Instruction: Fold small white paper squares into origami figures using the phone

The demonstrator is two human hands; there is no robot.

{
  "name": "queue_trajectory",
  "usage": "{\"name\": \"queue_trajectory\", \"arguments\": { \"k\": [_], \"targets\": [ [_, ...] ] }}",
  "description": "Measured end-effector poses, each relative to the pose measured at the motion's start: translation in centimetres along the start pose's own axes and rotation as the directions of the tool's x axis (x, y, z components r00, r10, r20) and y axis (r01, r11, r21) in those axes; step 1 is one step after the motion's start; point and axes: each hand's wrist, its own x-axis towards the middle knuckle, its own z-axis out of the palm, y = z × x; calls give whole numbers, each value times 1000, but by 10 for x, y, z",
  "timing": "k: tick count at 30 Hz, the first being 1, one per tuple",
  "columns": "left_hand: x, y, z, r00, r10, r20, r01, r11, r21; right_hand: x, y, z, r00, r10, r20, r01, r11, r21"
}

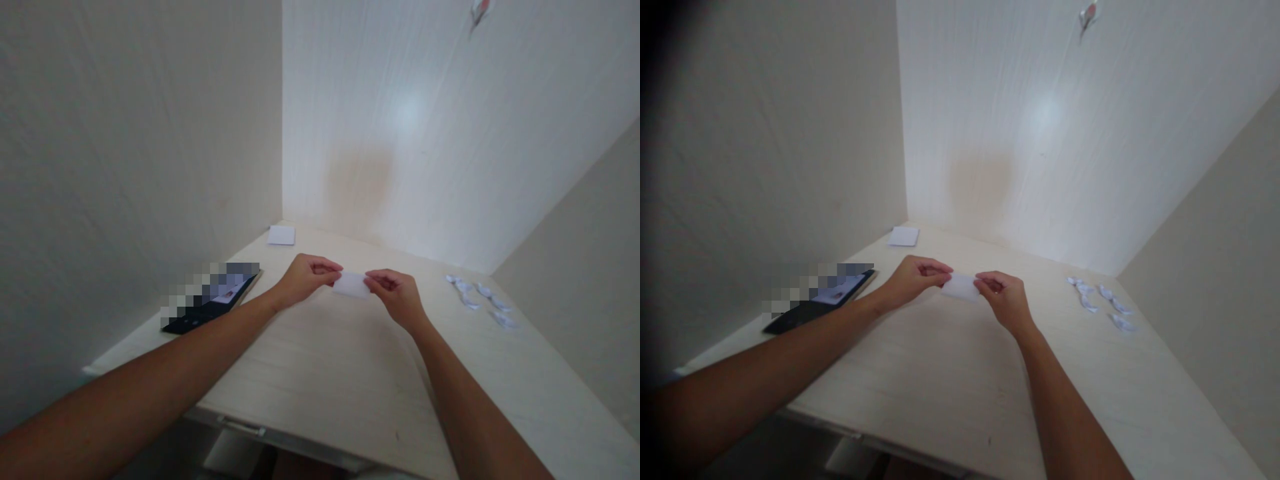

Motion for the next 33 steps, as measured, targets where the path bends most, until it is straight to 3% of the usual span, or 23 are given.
{"name": "queue_trajectory", "arguments": {
  "k": [24,33],
  "targets": [
    [-1,2,0,999,6,35,-5,1000,-27,-1,-2,1,1000,14,12,-14,1000,25],
    [-1,-6,4,994,28,104,-39,994,106,-3,-1,7,998,5,67,-4,1000,-12]
  ]
}}
